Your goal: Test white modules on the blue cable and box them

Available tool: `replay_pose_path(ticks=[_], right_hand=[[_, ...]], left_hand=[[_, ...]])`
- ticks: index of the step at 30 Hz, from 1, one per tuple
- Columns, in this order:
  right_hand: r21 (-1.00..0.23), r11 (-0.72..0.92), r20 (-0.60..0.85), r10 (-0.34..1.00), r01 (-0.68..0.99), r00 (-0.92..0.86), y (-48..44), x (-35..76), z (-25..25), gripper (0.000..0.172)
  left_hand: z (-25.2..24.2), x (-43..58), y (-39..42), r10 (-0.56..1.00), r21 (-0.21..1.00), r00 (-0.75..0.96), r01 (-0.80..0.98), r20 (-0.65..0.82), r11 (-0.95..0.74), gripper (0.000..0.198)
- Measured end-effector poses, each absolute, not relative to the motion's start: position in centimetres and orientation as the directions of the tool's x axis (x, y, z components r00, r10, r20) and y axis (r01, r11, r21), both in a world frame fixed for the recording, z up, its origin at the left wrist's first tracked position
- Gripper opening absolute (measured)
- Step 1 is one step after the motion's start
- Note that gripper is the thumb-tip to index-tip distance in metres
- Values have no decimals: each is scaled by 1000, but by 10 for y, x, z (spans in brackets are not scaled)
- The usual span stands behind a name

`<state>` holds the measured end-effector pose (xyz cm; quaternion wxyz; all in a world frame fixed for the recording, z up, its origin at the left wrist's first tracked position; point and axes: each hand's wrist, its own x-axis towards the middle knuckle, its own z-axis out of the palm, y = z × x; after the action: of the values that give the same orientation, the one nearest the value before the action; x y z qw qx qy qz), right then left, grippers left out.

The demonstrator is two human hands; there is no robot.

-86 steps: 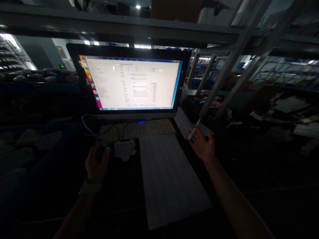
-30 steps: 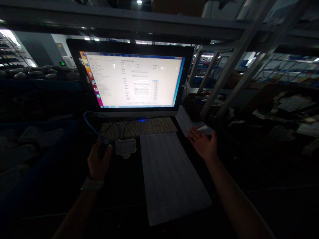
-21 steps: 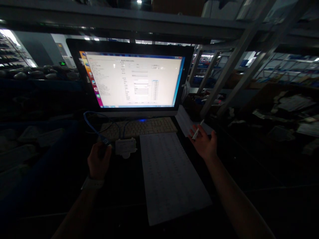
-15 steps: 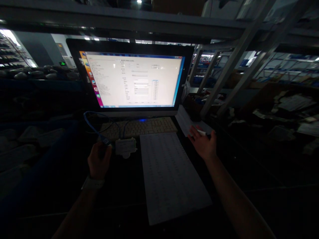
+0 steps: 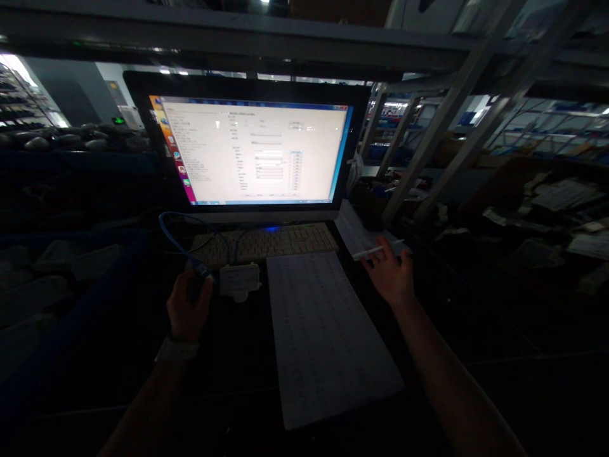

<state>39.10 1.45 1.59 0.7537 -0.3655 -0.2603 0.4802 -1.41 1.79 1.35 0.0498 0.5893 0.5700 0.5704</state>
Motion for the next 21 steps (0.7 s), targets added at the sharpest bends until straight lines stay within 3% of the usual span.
replay_pose_path(ticks=[5, 12, 18, 21], right_hand=[[-809, 235, 34, 933, -538, 357, 14, 392, 17, 21], [-780, 166, -79, 930, -603, 359, 12, 392, 19, 31], [-792, 165, -153, 878, -588, 453, 16, 392, 16, 11], [-795, 182, -141, 872, -578, 468, 18, 392, 14, 23]], left_hand=[[12, -14, 19, 714, 706, -312, 614, 627, -352, 33], [13, -13, 18, 710, 697, -309, 627, 633, -349, 33], [11, -15, 19, 741, 722, -312, 611, 595, -323, 34], [9, -16, 19, 749, 735, -318, 599, 582, -317, 36]])
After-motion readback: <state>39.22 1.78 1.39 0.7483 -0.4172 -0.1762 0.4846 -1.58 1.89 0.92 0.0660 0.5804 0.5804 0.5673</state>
